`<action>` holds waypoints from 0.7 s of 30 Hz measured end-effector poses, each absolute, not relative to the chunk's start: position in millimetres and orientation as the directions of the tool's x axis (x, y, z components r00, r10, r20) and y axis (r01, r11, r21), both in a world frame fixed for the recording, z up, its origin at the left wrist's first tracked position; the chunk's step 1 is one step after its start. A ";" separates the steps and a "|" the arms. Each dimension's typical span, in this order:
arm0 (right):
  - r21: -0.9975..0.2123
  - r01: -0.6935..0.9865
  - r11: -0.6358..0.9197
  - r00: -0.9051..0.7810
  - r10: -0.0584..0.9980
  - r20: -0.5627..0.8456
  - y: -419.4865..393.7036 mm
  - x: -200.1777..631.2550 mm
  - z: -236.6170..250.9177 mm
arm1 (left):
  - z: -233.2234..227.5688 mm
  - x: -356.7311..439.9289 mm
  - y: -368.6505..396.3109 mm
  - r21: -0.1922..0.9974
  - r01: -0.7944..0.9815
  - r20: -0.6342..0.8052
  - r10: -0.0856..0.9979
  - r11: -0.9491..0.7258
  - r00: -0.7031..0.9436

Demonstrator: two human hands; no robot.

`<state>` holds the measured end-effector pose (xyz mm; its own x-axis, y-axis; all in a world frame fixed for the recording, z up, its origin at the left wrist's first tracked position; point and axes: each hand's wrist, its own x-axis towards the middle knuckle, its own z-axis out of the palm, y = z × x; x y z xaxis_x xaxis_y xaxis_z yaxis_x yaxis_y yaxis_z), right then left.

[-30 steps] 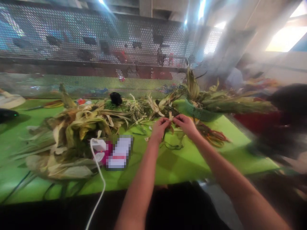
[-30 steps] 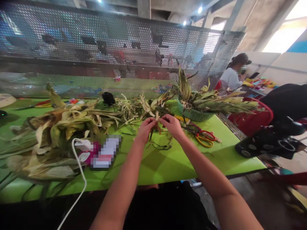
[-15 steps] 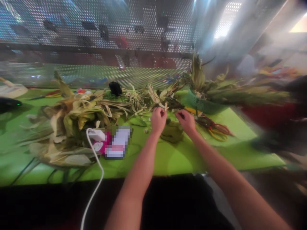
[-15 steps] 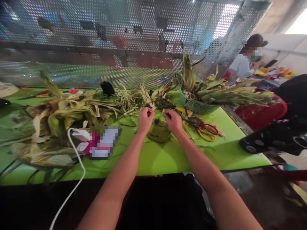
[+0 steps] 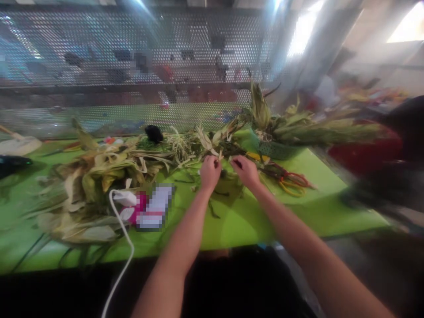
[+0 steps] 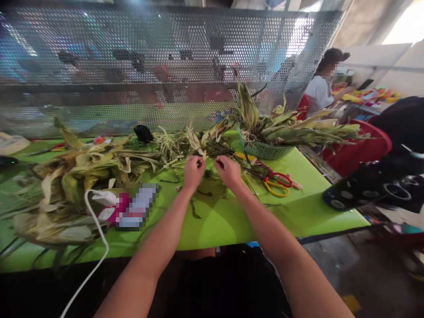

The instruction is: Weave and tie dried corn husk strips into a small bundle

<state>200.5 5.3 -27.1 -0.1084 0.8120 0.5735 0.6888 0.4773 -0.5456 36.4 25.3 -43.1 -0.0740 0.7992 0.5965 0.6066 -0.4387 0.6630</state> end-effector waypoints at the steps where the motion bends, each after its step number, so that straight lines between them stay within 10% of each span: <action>1: -0.546 0.685 0.482 -0.107 0.808 0.580 5.3 200.7 -26.0 | -43.2 36.4 25.5 0.660 0.605 0.601 0.796 -0.445 -0.071; 21: -0.912 0.301 0.279 0.019 0.954 0.298 18.3 207.3 -26.4 | -35.9 54.3 10.5 0.892 0.135 0.427 0.903 -0.430 0.053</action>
